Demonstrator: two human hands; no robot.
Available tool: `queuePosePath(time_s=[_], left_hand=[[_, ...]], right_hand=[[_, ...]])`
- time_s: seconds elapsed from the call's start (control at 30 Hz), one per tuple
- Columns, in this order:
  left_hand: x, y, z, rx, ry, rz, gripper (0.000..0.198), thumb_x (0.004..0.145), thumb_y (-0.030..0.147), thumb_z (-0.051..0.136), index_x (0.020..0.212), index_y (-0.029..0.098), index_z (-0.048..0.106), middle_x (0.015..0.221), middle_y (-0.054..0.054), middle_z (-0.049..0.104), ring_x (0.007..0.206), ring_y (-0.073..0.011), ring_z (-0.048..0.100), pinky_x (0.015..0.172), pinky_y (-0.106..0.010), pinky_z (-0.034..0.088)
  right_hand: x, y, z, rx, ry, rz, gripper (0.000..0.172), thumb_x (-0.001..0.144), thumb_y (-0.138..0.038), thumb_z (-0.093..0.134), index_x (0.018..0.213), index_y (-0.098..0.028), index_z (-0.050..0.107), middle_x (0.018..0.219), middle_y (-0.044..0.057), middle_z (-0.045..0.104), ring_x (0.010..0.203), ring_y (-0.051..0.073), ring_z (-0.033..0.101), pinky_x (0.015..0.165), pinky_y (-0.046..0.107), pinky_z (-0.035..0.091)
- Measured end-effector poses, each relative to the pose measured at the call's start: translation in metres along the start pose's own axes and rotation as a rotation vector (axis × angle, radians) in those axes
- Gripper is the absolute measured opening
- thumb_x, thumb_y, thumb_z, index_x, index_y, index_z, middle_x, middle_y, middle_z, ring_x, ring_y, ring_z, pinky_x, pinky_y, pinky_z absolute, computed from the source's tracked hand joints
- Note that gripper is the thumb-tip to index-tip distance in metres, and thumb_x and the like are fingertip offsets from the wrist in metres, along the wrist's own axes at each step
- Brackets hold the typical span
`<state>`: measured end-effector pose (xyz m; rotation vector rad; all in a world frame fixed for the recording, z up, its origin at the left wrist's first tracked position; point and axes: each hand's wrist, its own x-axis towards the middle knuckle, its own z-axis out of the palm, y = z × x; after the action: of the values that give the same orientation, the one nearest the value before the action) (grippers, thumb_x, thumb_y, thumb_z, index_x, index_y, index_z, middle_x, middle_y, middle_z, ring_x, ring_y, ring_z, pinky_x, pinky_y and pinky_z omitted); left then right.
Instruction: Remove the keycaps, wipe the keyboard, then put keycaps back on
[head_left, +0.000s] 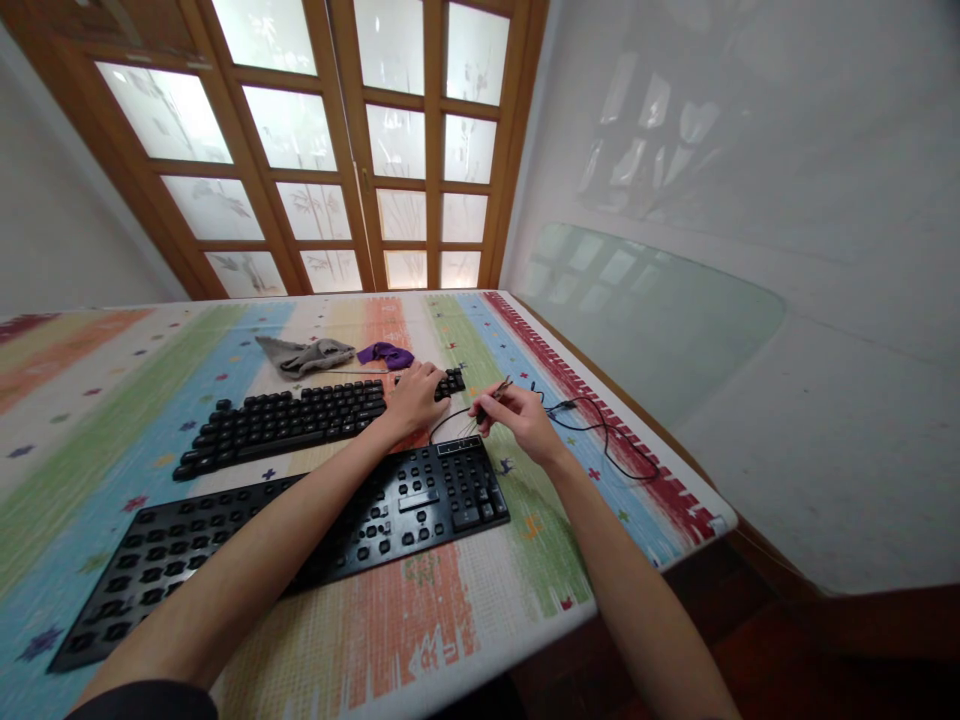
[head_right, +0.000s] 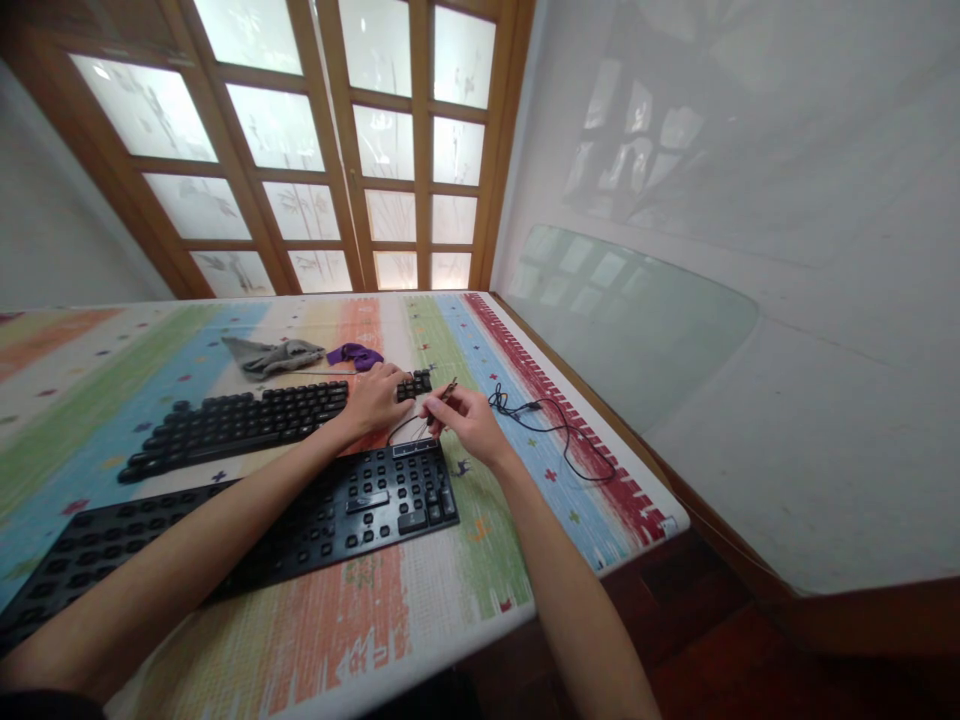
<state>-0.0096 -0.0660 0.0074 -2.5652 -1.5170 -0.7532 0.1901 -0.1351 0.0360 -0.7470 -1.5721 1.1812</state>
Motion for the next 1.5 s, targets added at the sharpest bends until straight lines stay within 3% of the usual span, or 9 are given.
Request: queuePosePath(time_s=[0.17, 0.33, 0.43, 0.63, 0.8, 1.03, 1.2, 1.5], left_hand=[[-0.018, -0.005, -0.011, -0.059, 0.033, -0.002, 0.026, 0.078, 0.022, 0.065, 0.103, 0.015, 0.066, 0.101, -0.010, 0.062, 0.101, -0.0283, 0.053, 0.092, -0.043, 0.045], [-0.049, 0.007, -0.022, -0.204, 0.046, 0.085, 0.016, 0.085, 0.022, 0.059, 0.098, 0.017, 0.066, 0.102, -0.008, 0.064, 0.100, -0.0246, 0.055, 0.093, -0.041, 0.045], [-0.060, 0.017, -0.027, -0.185, 0.003, 0.157, 0.018, 0.088, 0.023, 0.057, 0.103, 0.016, 0.066, 0.107, -0.009, 0.066, 0.101, -0.0257, 0.054, 0.093, -0.043, 0.045], [-0.060, 0.022, -0.029, -0.216, -0.026, 0.115, 0.015, 0.089, 0.023, 0.059, 0.096, 0.015, 0.069, 0.099, -0.010, 0.070, 0.097, -0.0254, 0.055, 0.090, -0.042, 0.047], [-0.070, 0.029, -0.026, -0.281, -0.026, 0.188, 0.019, 0.092, 0.022, 0.053, 0.086, 0.018, 0.070, 0.097, -0.007, 0.069, 0.096, -0.0228, 0.055, 0.089, -0.040, 0.046], [-0.073, 0.031, -0.020, -0.265, 0.007, 0.255, 0.021, 0.095, 0.021, 0.051, 0.083, 0.017, 0.068, 0.093, -0.007, 0.069, 0.093, -0.0222, 0.055, 0.087, -0.040, 0.046], [-0.072, 0.031, -0.020, -0.260, -0.011, 0.256, 0.022, 0.095, 0.021, 0.050, 0.083, 0.017, 0.068, 0.090, -0.007, 0.068, 0.091, -0.0220, 0.055, 0.086, -0.039, 0.045], [-0.073, 0.032, -0.021, -0.258, -0.020, 0.256, 0.025, 0.096, 0.020, 0.048, 0.081, 0.016, 0.067, 0.088, -0.008, 0.067, 0.090, -0.0215, 0.055, 0.085, -0.039, 0.046]], right_hand=[[-0.001, -0.005, -0.011, 0.042, -0.045, 0.002, 0.033, 0.080, -0.047, 0.072, 0.074, -0.015, 0.062, 0.068, 0.002, 0.066, 0.048, 0.010, 0.054, 0.046, 0.024, 0.046], [-0.003, -0.007, -0.017, -0.003, -0.349, 0.147, 0.032, 0.080, -0.042, 0.073, 0.072, -0.013, 0.063, 0.065, 0.003, 0.066, 0.047, 0.009, 0.055, 0.046, 0.021, 0.045], [-0.003, -0.006, -0.018, -0.034, -0.425, 0.171, 0.032, 0.081, -0.042, 0.072, 0.071, -0.013, 0.064, 0.066, 0.002, 0.066, 0.049, 0.009, 0.057, 0.047, 0.021, 0.047], [-0.004, -0.005, -0.019, -0.028, -0.490, 0.216, 0.035, 0.080, -0.044, 0.072, 0.066, -0.013, 0.063, 0.068, 0.003, 0.067, 0.050, 0.010, 0.061, 0.047, 0.022, 0.052], [-0.005, -0.009, -0.021, -0.035, -0.526, 0.270, 0.037, 0.079, -0.045, 0.073, 0.066, -0.012, 0.066, 0.066, 0.005, 0.068, 0.050, 0.012, 0.063, 0.048, 0.023, 0.054], [-0.006, -0.010, -0.018, -0.033, -0.741, 0.342, 0.032, 0.079, -0.044, 0.073, 0.076, -0.012, 0.070, 0.072, 0.004, 0.068, 0.054, 0.011, 0.063, 0.055, 0.023, 0.056], [-0.005, -0.009, -0.016, -0.074, -0.886, 0.243, 0.031, 0.075, -0.042, 0.078, 0.083, -0.013, 0.076, 0.081, 0.004, 0.068, 0.057, 0.010, 0.062, 0.051, 0.019, 0.053], [-0.006, -0.005, -0.019, -0.157, -0.754, 0.233, 0.028, 0.076, -0.039, 0.078, 0.090, -0.016, 0.077, 0.068, 0.001, 0.069, 0.049, 0.009, 0.060, 0.046, 0.018, 0.048]])
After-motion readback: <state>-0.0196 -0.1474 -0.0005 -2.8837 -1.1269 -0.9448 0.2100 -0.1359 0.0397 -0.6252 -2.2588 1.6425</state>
